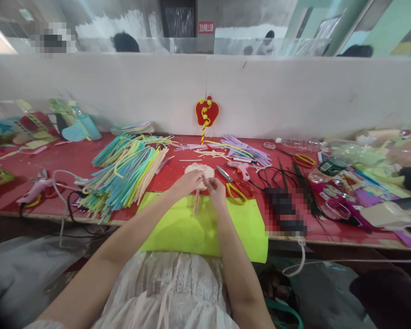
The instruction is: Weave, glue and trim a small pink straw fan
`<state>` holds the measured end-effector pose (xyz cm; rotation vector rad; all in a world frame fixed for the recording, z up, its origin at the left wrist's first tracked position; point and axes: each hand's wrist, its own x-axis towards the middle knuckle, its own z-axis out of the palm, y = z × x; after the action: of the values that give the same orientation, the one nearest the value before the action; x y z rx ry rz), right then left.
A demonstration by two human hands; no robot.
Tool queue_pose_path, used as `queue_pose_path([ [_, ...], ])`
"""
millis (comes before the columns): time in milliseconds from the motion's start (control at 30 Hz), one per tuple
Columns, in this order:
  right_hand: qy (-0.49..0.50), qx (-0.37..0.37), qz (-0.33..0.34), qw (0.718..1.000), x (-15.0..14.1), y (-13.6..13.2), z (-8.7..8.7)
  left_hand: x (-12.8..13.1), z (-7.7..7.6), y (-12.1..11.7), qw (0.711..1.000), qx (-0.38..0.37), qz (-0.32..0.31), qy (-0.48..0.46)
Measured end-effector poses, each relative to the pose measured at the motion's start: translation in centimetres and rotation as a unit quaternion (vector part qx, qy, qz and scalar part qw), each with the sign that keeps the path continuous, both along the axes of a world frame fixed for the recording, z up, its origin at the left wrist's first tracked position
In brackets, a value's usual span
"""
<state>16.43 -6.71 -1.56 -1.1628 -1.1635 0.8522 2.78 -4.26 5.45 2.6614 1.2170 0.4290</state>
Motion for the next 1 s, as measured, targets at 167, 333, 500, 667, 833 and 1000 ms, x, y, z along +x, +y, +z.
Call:
queue_pose_path([
  [167,0.004,0.009,0.023,1.000,-0.1,-0.1,0.2,-1.4,1.4,0.7,0.985,0.107,-0.091,0.105],
  [333,-0.012,0.005,0.052,0.999,-0.3,-0.2,0.3,-1.9,2.2,0.4,0.976,0.131,-0.108,0.138],
  [500,-0.016,-0.002,0.063,0.998,-0.2,-0.3,0.2,-1.9,2.4,0.3,0.965,0.152,-0.143,0.161],
  [667,-0.011,-0.003,0.061,0.998,-0.2,-0.3,0.2,-2.0,1.8,0.7,0.958,0.169,-0.146,0.180],
  [833,-0.026,-0.007,0.054,0.998,-0.4,-0.6,0.4,-2.4,1.5,0.8,0.957,0.168,-0.149,0.184],
  [1000,-0.034,-0.004,0.041,0.999,-0.4,-0.5,0.6,-2.2,1.7,0.4,0.962,0.168,-0.130,0.170],
])
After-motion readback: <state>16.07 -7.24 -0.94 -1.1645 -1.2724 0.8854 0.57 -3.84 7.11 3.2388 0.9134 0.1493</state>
